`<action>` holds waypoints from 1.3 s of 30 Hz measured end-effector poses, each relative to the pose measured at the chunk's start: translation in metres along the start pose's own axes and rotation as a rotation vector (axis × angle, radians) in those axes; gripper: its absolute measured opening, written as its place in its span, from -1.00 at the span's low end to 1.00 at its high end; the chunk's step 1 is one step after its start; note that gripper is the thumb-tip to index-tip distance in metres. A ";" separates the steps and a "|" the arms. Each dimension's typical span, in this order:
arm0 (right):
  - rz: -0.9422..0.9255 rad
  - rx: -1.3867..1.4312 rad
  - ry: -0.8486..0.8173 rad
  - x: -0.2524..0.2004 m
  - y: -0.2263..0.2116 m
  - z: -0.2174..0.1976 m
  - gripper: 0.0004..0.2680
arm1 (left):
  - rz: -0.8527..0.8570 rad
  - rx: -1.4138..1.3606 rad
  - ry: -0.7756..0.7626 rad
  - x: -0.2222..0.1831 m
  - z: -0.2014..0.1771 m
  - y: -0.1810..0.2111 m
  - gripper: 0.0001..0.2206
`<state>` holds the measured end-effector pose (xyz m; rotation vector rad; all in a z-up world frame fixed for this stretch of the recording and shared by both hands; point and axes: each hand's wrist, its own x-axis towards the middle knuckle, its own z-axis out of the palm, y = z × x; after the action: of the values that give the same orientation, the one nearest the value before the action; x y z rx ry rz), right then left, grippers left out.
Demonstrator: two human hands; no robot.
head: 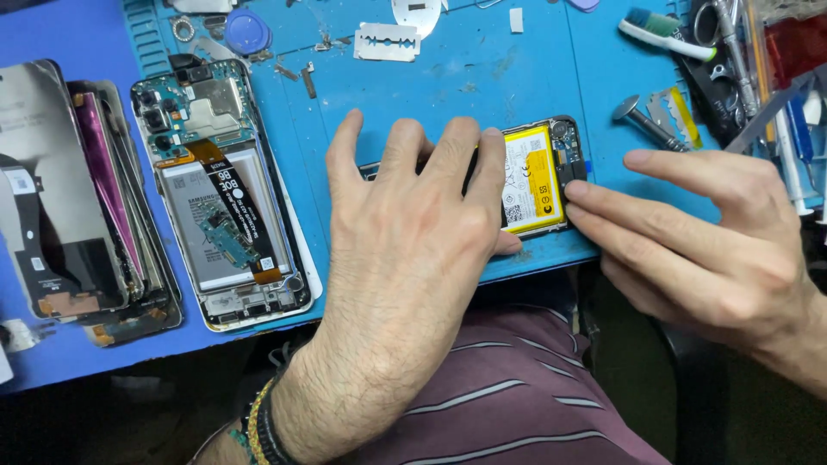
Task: The person repairs a disassembled smartphone at a cluttered workbench. They handle a replacement battery, press it into the phone body, pry at internal components with a spudger, use tweezers on small parts, lift the frame to reposition the phone, and wipe parts with a cloth.
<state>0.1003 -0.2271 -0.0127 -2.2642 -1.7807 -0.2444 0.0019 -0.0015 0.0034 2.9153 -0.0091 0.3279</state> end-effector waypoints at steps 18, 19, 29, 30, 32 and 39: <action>0.077 0.079 0.176 -0.010 -0.003 0.023 -0.78 | 0.005 0.047 -0.064 0.008 -0.015 0.018 -0.46; 0.081 0.082 0.179 -0.011 -0.002 0.024 -0.78 | 0.008 0.050 -0.068 0.008 -0.012 0.019 -0.46; 0.092 0.070 0.177 -0.016 -0.002 0.028 -0.79 | 0.108 -0.240 -0.078 0.013 0.008 0.023 -0.64; 0.091 0.057 0.165 -0.017 -0.002 0.027 -0.78 | 0.108 -0.242 -0.093 0.013 0.008 0.024 -0.65; 0.103 0.062 0.155 -0.019 -0.004 0.027 -0.74 | 0.113 -0.228 -0.108 0.013 0.008 0.024 -0.64; 0.146 0.069 0.147 -0.022 -0.004 0.030 -0.72 | 0.131 -0.188 -0.118 0.014 0.009 0.020 -0.59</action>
<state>0.0907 -0.2378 -0.0468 -2.2520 -1.5214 -0.3073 0.0171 -0.0223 0.0017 2.7482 -0.2372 0.1649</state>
